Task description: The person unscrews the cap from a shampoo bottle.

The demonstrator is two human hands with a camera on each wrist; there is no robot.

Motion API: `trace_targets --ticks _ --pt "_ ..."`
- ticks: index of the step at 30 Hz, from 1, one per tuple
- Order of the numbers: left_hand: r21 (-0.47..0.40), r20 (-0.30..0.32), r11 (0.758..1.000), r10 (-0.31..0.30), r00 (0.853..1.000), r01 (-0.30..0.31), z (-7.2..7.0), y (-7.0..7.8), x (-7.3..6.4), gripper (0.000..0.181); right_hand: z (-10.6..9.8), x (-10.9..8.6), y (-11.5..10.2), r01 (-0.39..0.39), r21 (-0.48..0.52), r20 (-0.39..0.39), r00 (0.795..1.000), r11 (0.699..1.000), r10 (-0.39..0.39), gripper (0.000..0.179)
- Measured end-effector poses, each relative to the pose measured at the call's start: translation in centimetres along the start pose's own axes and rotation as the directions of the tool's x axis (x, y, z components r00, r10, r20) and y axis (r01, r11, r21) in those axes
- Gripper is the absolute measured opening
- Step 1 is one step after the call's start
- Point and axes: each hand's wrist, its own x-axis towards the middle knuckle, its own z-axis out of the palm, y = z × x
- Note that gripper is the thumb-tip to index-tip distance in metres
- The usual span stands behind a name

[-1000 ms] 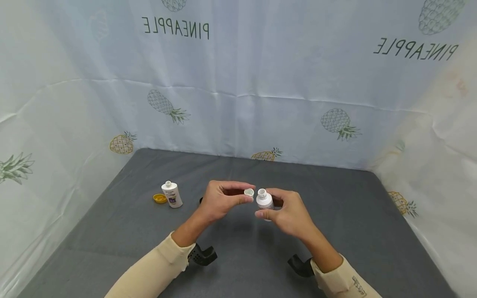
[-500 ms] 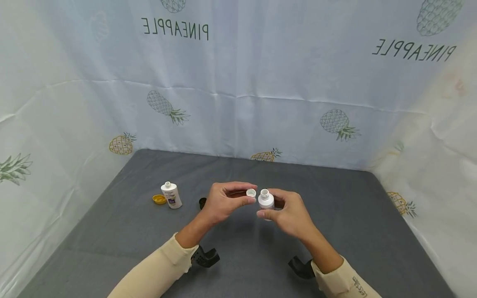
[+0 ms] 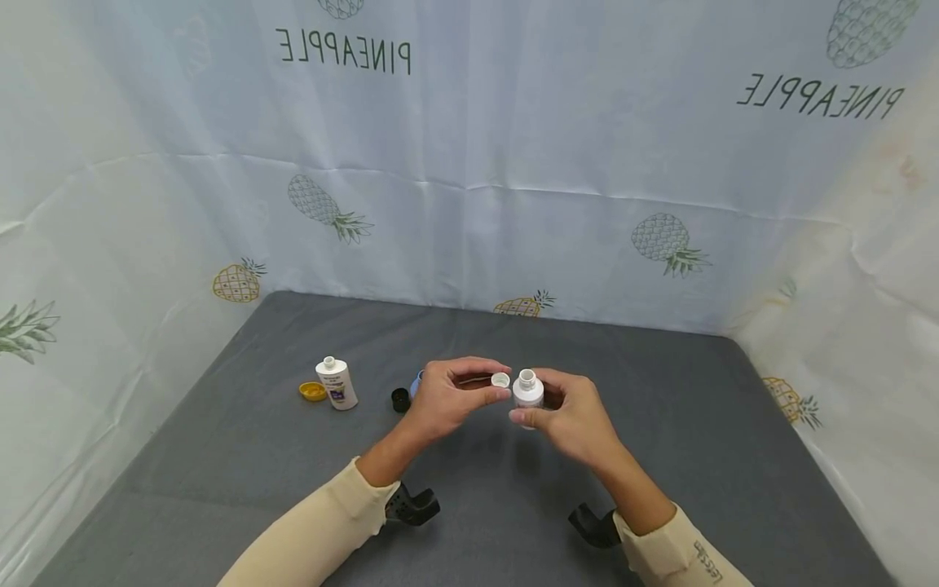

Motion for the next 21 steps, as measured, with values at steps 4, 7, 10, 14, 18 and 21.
trace_targets --ticks 4,7,10,14,18,21 --pt "0.001 -0.014 1.0 0.014 1.0 -0.014 0.4 -0.3 0.1 0.029 0.0 0.1 0.3 -0.011 0.017 0.0 1.0 1.0 0.011 0.049" --pt "-0.002 -0.021 1.0 0.013 1.0 -0.013 0.7 -0.5 0.2 0.029 -0.1 0.2 0.6 -0.017 0.018 -0.006 1.0 1.0 0.017 0.049" --pt "-0.001 -0.023 1.0 -0.004 1.0 0.004 1.1 -0.9 0.4 0.03 -0.1 0.3 0.9 -0.02 0.013 -0.017 1.0 1.0 0.02 0.047" --pt "0.002 -0.02 0.999 -0.045 0.999 0.045 1.4 -1.4 0.5 0.031 -0.2 0.4 1.3 -0.017 0.014 -0.024 1.0 1.0 0.017 0.045" --pt "-0.002 -0.023 0.997 -0.081 0.996 0.081 1.5 -1.7 0.6 0.031 -0.3 0.4 1.6 -0.023 0.019 -0.032 0.999 1.0 0.024 0.044" --pt "-0.005 -0.028 0.995 -0.101 0.995 0.101 1.7 -1.8 0.6 0.029 -0.4 0.5 1.7 -0.036 0.018 -0.042 0.998 0.999 0.037 0.044"
